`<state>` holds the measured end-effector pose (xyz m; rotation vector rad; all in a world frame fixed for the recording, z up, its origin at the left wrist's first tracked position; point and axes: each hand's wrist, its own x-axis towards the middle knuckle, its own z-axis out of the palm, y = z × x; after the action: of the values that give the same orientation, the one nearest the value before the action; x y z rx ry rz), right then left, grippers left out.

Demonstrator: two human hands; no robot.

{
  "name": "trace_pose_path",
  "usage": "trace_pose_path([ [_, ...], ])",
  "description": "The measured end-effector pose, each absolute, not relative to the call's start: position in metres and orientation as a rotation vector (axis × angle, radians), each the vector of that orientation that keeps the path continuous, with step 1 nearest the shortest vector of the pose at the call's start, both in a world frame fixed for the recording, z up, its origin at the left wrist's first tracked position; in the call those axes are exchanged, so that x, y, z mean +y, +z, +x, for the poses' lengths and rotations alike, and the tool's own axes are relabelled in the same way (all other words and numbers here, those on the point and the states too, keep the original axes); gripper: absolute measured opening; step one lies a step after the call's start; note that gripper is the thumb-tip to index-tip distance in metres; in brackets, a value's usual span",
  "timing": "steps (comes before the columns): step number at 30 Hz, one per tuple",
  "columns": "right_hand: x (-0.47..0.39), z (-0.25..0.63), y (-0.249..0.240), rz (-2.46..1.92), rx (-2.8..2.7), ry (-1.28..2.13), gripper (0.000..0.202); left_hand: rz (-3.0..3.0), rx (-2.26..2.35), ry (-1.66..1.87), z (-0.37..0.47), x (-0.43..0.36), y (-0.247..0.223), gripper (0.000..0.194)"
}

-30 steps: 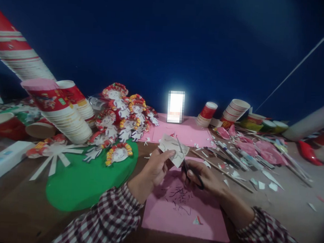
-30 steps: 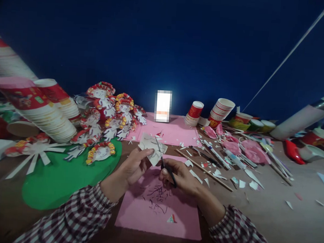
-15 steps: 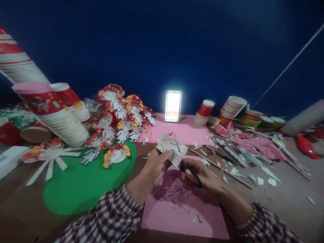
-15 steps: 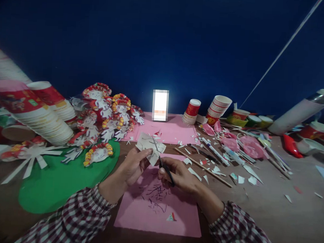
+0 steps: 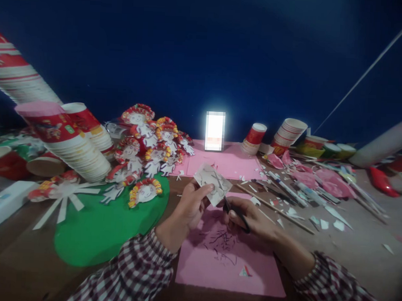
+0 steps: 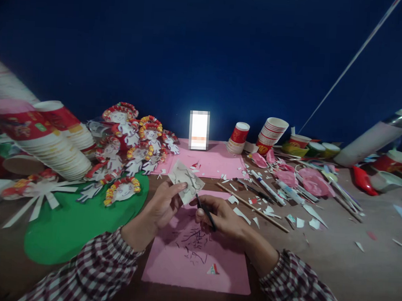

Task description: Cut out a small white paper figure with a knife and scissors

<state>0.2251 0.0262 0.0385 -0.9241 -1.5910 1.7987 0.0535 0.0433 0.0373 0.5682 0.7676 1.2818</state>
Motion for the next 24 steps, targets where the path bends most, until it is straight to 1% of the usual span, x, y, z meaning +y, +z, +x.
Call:
trace_pose_path([
  [8, 0.026, 0.226, 0.030, -0.909, -1.563, 1.801, 0.046, 0.579, 0.732, 1.261, 0.055, 0.043, 0.037, 0.036],
  [12, 0.027, 0.227, 0.030, -0.940, -1.581, 1.808, 0.051, 0.493, 0.776, 1.310, 0.050, 0.046, 0.039, 0.036],
  [18, 0.028, 0.229, 0.029, -0.952, -1.576, 1.819, 0.057, 0.445, 0.839, 1.347, 0.043, 0.050, 0.039, 0.030],
  [24, 0.029, 0.230, 0.028, -0.961, -1.670, 1.740, 0.052, 0.476, 0.865, 1.334, 0.046, 0.051, 0.040, 0.030],
])
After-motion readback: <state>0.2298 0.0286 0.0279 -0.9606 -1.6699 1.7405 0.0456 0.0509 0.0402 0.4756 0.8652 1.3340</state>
